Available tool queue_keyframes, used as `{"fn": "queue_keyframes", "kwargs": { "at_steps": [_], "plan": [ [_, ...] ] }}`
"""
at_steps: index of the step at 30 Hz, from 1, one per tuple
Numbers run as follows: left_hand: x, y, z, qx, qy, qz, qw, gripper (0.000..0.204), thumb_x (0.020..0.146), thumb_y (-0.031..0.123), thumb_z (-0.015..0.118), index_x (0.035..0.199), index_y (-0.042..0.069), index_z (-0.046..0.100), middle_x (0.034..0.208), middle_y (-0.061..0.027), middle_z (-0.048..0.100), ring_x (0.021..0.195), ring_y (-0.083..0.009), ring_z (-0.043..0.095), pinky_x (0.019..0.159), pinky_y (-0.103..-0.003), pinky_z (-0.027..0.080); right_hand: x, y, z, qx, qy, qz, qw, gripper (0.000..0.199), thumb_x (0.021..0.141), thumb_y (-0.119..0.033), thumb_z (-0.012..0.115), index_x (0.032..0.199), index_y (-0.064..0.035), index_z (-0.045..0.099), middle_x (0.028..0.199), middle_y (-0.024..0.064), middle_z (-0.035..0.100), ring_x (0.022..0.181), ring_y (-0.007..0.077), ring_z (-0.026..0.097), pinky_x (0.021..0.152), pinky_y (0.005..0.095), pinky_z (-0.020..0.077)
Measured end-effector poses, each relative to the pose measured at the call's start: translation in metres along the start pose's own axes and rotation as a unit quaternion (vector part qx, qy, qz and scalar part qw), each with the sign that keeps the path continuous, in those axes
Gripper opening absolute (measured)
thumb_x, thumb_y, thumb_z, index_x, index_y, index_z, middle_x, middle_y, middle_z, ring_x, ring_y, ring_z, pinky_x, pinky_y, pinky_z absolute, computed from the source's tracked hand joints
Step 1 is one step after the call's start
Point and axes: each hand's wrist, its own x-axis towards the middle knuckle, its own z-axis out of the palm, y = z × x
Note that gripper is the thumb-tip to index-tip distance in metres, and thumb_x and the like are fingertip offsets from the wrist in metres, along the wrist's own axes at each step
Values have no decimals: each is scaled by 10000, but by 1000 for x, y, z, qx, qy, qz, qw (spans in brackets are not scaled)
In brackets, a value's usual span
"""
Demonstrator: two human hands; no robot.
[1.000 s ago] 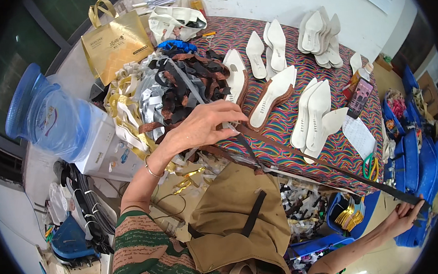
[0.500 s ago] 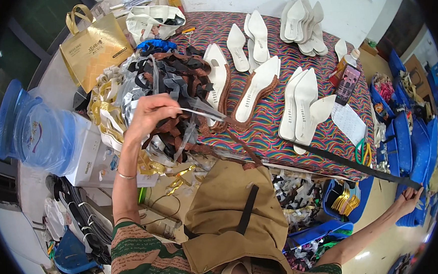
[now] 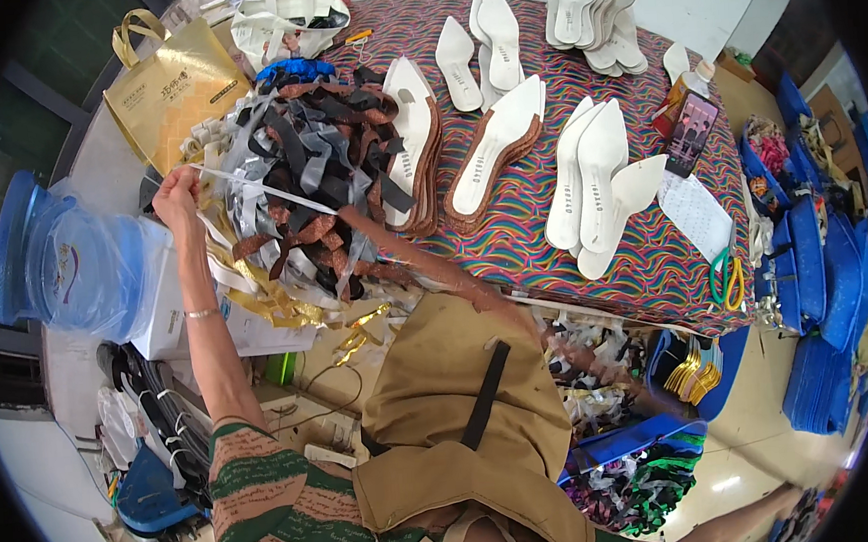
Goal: The person is assembling white shoe insoles by attaching brown fabric strips to their edges. They pick up an insole, wrap the fabric strip around the perimeter, and secure it in place. The process is repeated for multiple insoles, with the person occasionally sorting through a pile of fabric scraps to find suitable pieces.
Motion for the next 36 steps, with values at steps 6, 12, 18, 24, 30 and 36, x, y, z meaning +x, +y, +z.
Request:
{"fn": "queue_keyframes", "kwargs": {
  "at_steps": [6,12,18,24,30,36],
  "plan": [
    [-13,-5,-23,220,72,155,960,166,840,45,663,992,-17,687,841,-75,672,739,-213,625,733,-330,504,-87,87,-45,-383,-142,-41,912,323,790,-259,664,951,21,666,768,149,586,647,294,542,635,417,427],
    [-186,61,50,316,-111,499,799,416,729,-103,559,1120,26,617,1098,-142,595,1067,-349,548,940,-464,400,-168,140,-62,-519,-309,-95,791,334,737,-259,661,908,29,664,817,214,627,701,357,601,657,467,459],
    [-245,64,112,341,-331,499,725,526,704,102,691,1219,83,586,1209,-63,573,1159,-282,492,969,-473,350,-273,135,11,-474,-369,-95,794,358,742,-282,669,850,57,636,813,269,650,719,417,639,645,510,470],
    [-246,84,129,252,-345,547,720,317,669,27,687,983,67,660,979,-58,627,1003,-260,575,906,-472,367,-493,-73,132,-63,-484,-276,828,305,752,95,583,1023,8,694,941,141,714,839,267,691,775,344,534],
    [-277,121,124,118,-460,441,762,252,720,-30,701,960,28,655,832,-76,628,766,-252,601,800,-439,439,-666,-268,171,259,-710,-284,590,561,770,-70,743,1297,-60,550,1181,152,635,961,287,670,816,360,551],
    [-264,127,113,122,-543,361,749,189,753,20,724,932,30,662,743,-89,607,641,-270,550,722,-393,458,-651,-279,180,237,-712,-386,536,428,727,-14,663,1145,-52,581,953,117,668,789,332,664,623,426,527]
  ]
}}
